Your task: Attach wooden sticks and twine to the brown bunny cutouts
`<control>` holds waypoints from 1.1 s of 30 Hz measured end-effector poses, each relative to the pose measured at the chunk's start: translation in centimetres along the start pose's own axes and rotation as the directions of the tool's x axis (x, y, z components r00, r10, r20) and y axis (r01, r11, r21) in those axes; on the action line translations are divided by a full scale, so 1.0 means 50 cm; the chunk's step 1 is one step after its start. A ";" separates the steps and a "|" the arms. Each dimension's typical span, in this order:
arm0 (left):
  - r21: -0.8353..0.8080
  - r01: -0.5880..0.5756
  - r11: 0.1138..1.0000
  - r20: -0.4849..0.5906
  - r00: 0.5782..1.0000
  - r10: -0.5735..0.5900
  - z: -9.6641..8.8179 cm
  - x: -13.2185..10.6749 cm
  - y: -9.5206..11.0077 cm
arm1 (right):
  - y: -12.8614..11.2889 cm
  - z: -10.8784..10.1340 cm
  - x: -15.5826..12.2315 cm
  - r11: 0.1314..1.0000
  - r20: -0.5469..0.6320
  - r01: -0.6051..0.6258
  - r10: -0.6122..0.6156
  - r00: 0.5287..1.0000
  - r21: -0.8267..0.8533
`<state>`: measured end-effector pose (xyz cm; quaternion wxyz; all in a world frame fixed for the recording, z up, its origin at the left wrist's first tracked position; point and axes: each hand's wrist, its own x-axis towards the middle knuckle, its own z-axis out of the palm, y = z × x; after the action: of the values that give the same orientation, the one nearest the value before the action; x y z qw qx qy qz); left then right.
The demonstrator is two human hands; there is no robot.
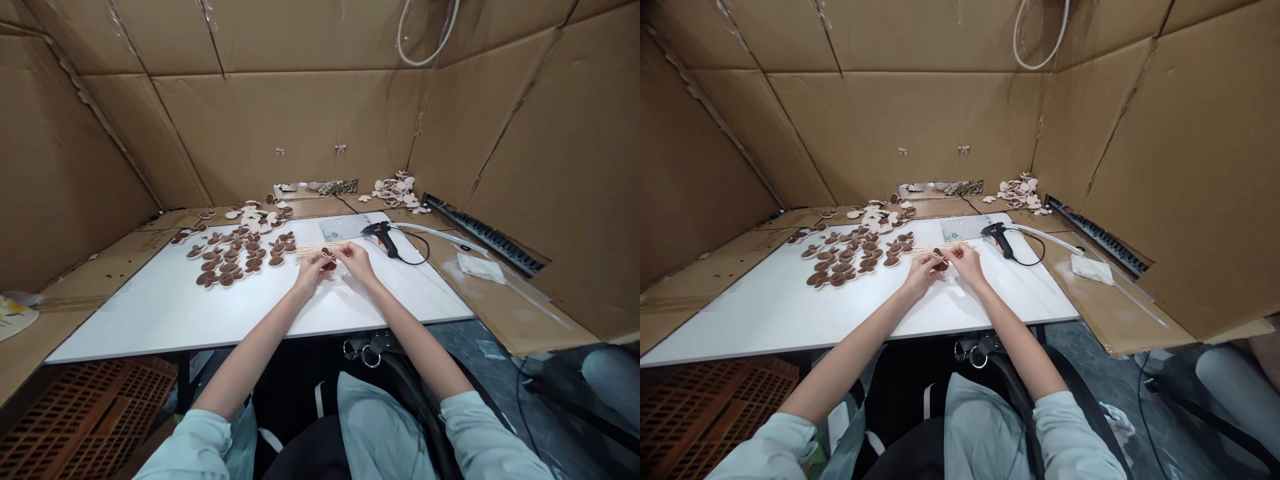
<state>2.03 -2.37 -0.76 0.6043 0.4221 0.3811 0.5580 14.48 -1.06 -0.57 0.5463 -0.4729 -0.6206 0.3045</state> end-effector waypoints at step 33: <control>0.020 -0.043 0.999 0.088 0.995 0.041 0.001 -0.005 -0.001 | -0.001 -0.009 0.006 0.990 0.186 -0.002 -0.025 0.982 0.142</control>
<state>2.09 -2.63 -0.82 0.6039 0.4609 0.3514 0.5472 14.92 -0.87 -0.31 0.5193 -0.3984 -0.6489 0.3879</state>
